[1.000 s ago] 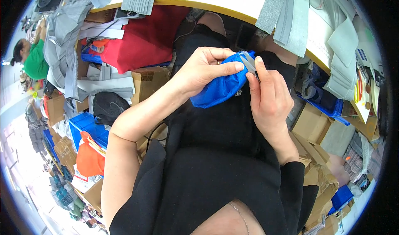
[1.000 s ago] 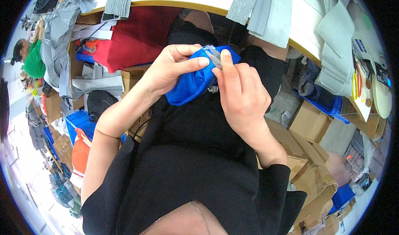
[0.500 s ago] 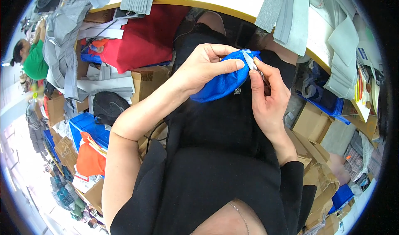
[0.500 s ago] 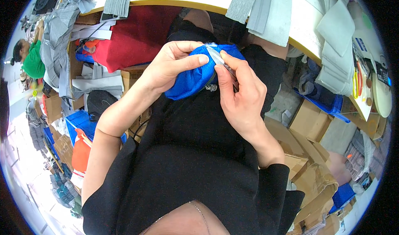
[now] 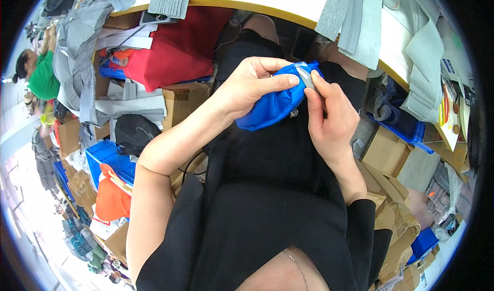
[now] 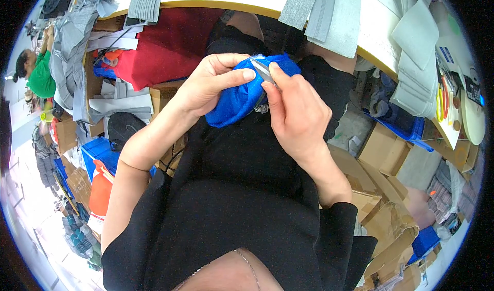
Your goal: Trimming loose threads and excess material from a blue zippered pouch using thread snips.
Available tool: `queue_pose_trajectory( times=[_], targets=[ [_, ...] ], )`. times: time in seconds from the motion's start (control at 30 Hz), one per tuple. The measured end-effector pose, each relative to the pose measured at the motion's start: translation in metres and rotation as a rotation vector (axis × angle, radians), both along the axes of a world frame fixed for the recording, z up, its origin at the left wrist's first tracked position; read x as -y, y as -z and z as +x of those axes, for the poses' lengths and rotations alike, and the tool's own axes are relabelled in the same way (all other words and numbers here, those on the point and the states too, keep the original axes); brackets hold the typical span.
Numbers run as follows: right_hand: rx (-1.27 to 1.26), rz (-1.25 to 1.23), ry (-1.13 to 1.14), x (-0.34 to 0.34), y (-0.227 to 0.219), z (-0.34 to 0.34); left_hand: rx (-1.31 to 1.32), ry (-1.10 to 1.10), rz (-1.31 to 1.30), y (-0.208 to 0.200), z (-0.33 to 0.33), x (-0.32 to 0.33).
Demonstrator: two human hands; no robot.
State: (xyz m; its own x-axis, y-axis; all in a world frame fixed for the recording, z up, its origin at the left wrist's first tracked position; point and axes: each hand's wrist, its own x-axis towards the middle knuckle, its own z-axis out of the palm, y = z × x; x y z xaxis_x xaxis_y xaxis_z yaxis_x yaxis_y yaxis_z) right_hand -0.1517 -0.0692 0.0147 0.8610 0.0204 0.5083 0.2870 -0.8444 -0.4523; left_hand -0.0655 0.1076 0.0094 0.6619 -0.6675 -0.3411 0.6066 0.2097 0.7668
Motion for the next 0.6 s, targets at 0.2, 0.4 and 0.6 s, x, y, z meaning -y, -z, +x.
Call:
queue_pose_trajectory(
  times=[0.2,0.4,0.6],
  targets=[
    [-0.565,1.327,-0.093,0.003,-0.003,-0.004,0.013,0.034,0.038,-0.005,0.005,-0.001],
    [-0.079,1.492,0.133,0.033,-0.001,0.005,-0.009,0.023,0.072,-0.001,0.007,-0.012],
    [-0.092,0.423,0.047,0.002,0.001,-0.002,-0.073,-0.007,0.031,0.000,0.007,-0.010]
  ],
)
